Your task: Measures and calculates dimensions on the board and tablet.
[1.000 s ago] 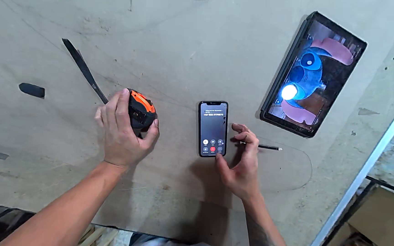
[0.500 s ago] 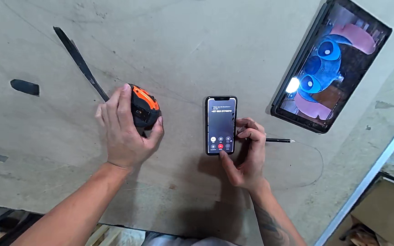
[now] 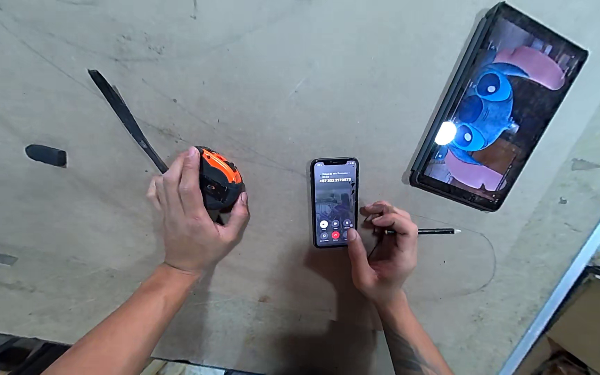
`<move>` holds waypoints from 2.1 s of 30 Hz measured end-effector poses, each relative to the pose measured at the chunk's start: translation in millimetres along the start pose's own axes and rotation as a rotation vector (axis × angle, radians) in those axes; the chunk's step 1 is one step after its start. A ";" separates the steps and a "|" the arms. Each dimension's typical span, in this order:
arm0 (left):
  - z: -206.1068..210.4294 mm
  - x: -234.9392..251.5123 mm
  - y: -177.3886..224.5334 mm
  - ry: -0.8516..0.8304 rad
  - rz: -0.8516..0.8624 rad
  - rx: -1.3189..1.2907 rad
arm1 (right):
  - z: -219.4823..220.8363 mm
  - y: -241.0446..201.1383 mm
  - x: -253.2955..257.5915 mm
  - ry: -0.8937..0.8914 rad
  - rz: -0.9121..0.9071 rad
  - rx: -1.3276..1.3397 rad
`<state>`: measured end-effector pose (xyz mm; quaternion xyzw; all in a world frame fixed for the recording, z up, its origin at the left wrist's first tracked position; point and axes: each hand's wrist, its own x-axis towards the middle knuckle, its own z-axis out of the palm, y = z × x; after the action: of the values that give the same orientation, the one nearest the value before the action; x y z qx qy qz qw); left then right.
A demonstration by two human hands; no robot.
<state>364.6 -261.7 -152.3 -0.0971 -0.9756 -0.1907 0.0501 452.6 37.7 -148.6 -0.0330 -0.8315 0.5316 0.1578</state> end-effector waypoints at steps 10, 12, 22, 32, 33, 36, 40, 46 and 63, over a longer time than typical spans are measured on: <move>0.8 -1.0 -0.7 0.017 0.011 0.001 | -1.4 0.1 0.8 -0.114 -0.015 -0.098; 1.1 -1.8 -0.8 0.010 0.006 -0.005 | 0.0 0.1 6.3 -0.131 -0.010 -0.100; 0.8 -1.3 -1.8 -0.001 0.003 -0.004 | 12.9 -1.0 19.7 0.005 -0.006 -0.141; 0.5 -2.4 -1.4 -0.011 -0.004 0.004 | -3.5 1.8 -4.1 -0.105 -0.003 0.013; 0.4 -2.5 -1.4 -0.011 -0.004 0.005 | -4.7 1.7 -4.7 -0.118 -0.002 0.004; 0.1 -2.1 -0.9 -0.015 -0.010 0.006 | -1.9 0.2 -0.3 -0.094 -0.001 -0.040; 0.2 -1.8 0.0 -0.007 -0.016 0.011 | 6.6 -0.2 13.7 -0.039 0.002 -0.067; 1.5 -1.1 -2.4 0.012 0.004 0.012 | 11.8 -0.7 22.3 0.024 0.036 -0.079; 0.4 -2.7 -1.2 -0.022 -0.022 0.008 | 20.4 -11.0 36.4 0.167 0.263 -0.054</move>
<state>367.0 -263.1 -153.4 -0.0885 -0.9778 -0.1861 0.0376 413.3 23.3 -138.3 -0.1898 -0.8180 0.5205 0.1544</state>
